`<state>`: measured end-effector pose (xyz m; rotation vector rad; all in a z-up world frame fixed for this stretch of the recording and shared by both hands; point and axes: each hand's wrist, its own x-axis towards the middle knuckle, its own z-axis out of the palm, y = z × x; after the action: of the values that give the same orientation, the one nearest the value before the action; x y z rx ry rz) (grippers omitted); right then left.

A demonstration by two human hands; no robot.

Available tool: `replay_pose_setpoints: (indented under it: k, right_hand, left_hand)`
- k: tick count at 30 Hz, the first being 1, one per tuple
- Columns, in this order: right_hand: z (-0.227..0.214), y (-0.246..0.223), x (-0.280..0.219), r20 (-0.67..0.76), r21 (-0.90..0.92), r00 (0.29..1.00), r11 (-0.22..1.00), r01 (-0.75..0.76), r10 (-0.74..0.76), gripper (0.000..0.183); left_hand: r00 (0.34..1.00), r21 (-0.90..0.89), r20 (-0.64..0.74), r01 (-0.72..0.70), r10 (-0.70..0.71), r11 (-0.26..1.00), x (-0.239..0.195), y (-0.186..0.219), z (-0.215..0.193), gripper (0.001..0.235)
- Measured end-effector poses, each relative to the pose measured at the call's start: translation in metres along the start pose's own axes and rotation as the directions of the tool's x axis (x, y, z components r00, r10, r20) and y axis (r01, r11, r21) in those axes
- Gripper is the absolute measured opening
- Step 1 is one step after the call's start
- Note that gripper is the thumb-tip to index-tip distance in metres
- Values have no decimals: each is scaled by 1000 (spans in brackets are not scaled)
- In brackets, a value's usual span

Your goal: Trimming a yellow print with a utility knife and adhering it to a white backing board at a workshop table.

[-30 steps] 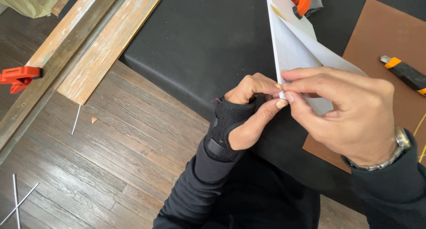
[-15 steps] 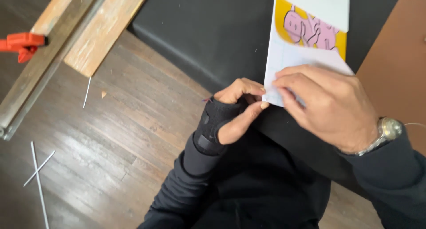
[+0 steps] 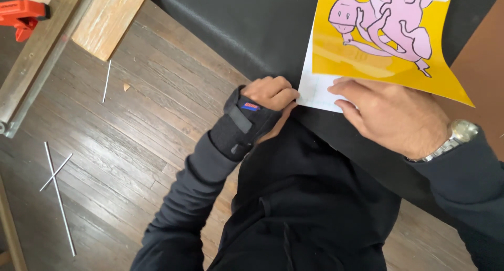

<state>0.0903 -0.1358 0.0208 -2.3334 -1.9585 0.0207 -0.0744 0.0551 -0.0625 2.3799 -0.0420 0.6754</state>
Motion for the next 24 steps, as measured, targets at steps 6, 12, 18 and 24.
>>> replay_pose_setpoints:
  k: [6, 12, 18, 24]
  right_hand:
    - [2, 5, -3, 33, -68, 999, 997, -24, 26, 32]
    - [3, 8, -5, -9, 19, 999, 999, -32, 32, 41]
    - [1, 7, -5, -25, 54, 999, 998, -30, 31, 38]
    - [-1, 6, -7, -11, 69, 999, 996, -48, 49, 38]
  left_hand:
    - [984, 129, 79, -170, 161, 977, -6, -14, 1, 20]
    - [980, 167, 91, -188, 175, 968, -22, -8, 1, 23]
    - [972, -241, 51, 235, -229, 942, -22, 12, 1, 17]
    - [945, -262, -20, 309, -325, 914, 1, 32, 7, 28]
